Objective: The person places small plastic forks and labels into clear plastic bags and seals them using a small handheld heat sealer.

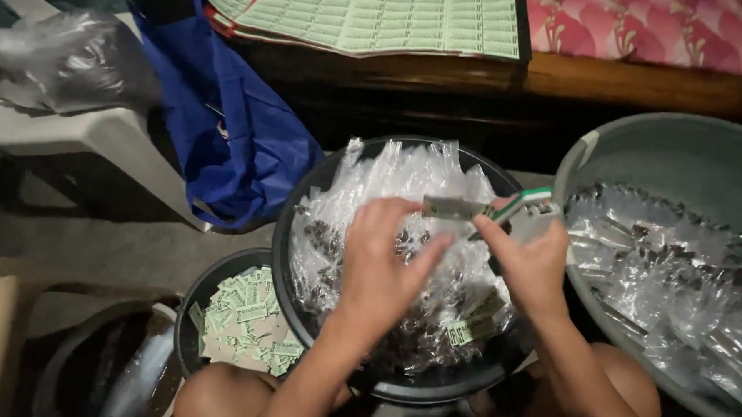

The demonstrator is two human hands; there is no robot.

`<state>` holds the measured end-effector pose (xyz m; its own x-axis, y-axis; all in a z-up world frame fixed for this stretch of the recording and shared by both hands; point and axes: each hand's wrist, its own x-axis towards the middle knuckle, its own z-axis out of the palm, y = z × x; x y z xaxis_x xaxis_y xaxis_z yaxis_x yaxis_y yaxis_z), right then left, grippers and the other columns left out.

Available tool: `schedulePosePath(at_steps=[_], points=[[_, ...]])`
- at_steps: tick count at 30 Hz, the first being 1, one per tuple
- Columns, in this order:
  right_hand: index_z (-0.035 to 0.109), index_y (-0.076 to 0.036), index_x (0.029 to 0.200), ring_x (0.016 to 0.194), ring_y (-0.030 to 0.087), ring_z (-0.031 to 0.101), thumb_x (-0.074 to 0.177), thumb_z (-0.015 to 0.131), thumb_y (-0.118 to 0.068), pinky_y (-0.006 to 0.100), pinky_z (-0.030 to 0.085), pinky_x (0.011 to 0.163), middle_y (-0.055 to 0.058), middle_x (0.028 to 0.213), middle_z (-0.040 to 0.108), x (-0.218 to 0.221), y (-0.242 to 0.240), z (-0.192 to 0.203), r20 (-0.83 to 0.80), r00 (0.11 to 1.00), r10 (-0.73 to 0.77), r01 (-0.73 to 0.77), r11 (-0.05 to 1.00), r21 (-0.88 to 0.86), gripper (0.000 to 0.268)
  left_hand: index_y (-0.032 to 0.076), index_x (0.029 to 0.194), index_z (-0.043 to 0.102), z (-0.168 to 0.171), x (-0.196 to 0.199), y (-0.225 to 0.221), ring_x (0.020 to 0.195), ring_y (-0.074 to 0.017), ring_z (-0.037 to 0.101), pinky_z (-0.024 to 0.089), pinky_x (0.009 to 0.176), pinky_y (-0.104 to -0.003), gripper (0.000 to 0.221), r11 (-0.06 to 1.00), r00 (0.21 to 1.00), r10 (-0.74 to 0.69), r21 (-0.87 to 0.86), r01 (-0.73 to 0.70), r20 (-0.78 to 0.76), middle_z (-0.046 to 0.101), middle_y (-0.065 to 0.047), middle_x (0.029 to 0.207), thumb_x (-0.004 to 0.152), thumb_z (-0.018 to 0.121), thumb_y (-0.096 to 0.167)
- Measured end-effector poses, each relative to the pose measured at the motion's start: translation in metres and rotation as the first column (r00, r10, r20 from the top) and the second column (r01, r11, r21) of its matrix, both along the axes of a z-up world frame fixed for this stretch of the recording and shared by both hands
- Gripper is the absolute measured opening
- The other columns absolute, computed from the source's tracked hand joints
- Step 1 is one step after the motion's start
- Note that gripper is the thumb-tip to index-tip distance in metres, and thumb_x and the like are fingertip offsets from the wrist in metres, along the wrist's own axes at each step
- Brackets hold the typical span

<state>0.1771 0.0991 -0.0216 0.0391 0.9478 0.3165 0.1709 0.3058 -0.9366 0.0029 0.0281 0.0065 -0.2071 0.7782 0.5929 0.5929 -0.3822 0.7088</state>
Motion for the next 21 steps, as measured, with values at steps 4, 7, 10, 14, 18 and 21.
schedulePosePath(at_steps=[4, 7, 10, 14, 18, 21], points=[[0.068, -0.003, 0.095, 0.09, 0.033, 0.073, 0.075, 0.092, -0.008, 0.049, 0.056, 0.092, 0.02, 0.094, 0.073, 0.01, -0.018, 0.002, 0.031, 0.99, 0.134, -0.136, 0.987, 0.081, 0.032, -0.002, 0.129, 0.061, 0.023, 0.0, -0.006, 0.114, -0.0494, 0.064, 0.048, 0.099, -0.057, 0.059, 0.991, 0.957, -0.13, -0.006, 0.137, 0.259, 0.07, -0.028, 0.114, 0.077, 0.086, 0.012], [0.067, -0.001, 0.093, 0.091, 0.029, 0.073, 0.074, 0.091, -0.006, 0.048, 0.056, 0.094, 0.017, 0.093, 0.073, 0.005, -0.032, 0.008, -0.042, 0.982, 0.183, -0.179, 0.981, 0.073, 0.031, 0.013, 0.096, 0.075, 0.005, 0.009, 0.0, 0.087, -0.0211, 0.075, 0.06, 0.084, -0.034, 0.023, 0.966, 0.903, -0.256, 0.05, 0.255, 0.346, 0.077, -0.004, 0.087, 0.078, 0.086, 0.006], [0.06, 0.0, 0.097, 0.084, 0.022, 0.067, 0.076, 0.083, -0.001, 0.039, 0.056, 0.082, 0.015, 0.089, 0.068, 0.006, -0.038, 0.003, -0.329, 0.907, 0.262, -0.275, 0.961, 0.005, 0.031, 0.018, 0.097, 0.076, 0.004, 0.006, -0.011, 0.091, -0.026, 0.075, 0.06, 0.084, -0.034, 0.023, 0.933, 0.938, -0.334, 0.171, 0.316, 0.092, 0.075, -0.002, 0.098, 0.085, 0.074, -0.002], [0.057, 0.001, 0.099, 0.086, 0.023, 0.068, 0.075, 0.083, -0.002, 0.039, 0.055, 0.084, 0.018, 0.093, 0.069, 0.008, -0.03, -0.017, -0.436, 0.863, 0.254, -0.288, 0.957, -0.013, 0.035, 0.019, 0.115, 0.077, -0.02, 0.004, -0.018, 0.097, -0.0301, 0.072, 0.059, 0.087, -0.04, 0.03, 0.92, 0.917, -0.374, 0.182, 0.348, 0.14, 0.07, -0.01, 0.109, 0.085, 0.082, 0.018], [0.062, 0.0, 0.098, 0.098, 0.026, 0.066, 0.077, 0.087, -0.006, 0.043, 0.051, 0.096, 0.015, 0.095, 0.068, 0.009, -0.025, -0.042, -0.207, 0.944, 0.257, -0.253, 0.966, 0.042, 0.032, 0.014, 0.104, 0.078, -0.049, 0.012, -0.013, 0.094, -0.0324, 0.072, 0.058, 0.085, -0.04, 0.025, 0.968, 0.943, -0.24, 0.124, 0.217, 0.232, 0.069, -0.009, 0.091, 0.085, 0.076, -0.002], [0.057, -0.005, 0.102, 0.101, 0.022, 0.061, 0.095, 0.073, -0.011, 0.039, 0.048, 0.099, 0.012, 0.103, 0.062, 0.001, -0.031, -0.007, -0.2, 0.977, 0.077, -0.04, 0.982, 0.184, 0.019, -0.001, 0.116, 0.056, -0.047, 0.019, -0.019, 0.097, -0.0498, 0.069, 0.059, 0.079, -0.053, 0.04, 0.98, 0.927, -0.15, -0.076, 0.186, 0.344, 0.068, -0.028, 0.103, 0.081, 0.074, -0.008]])
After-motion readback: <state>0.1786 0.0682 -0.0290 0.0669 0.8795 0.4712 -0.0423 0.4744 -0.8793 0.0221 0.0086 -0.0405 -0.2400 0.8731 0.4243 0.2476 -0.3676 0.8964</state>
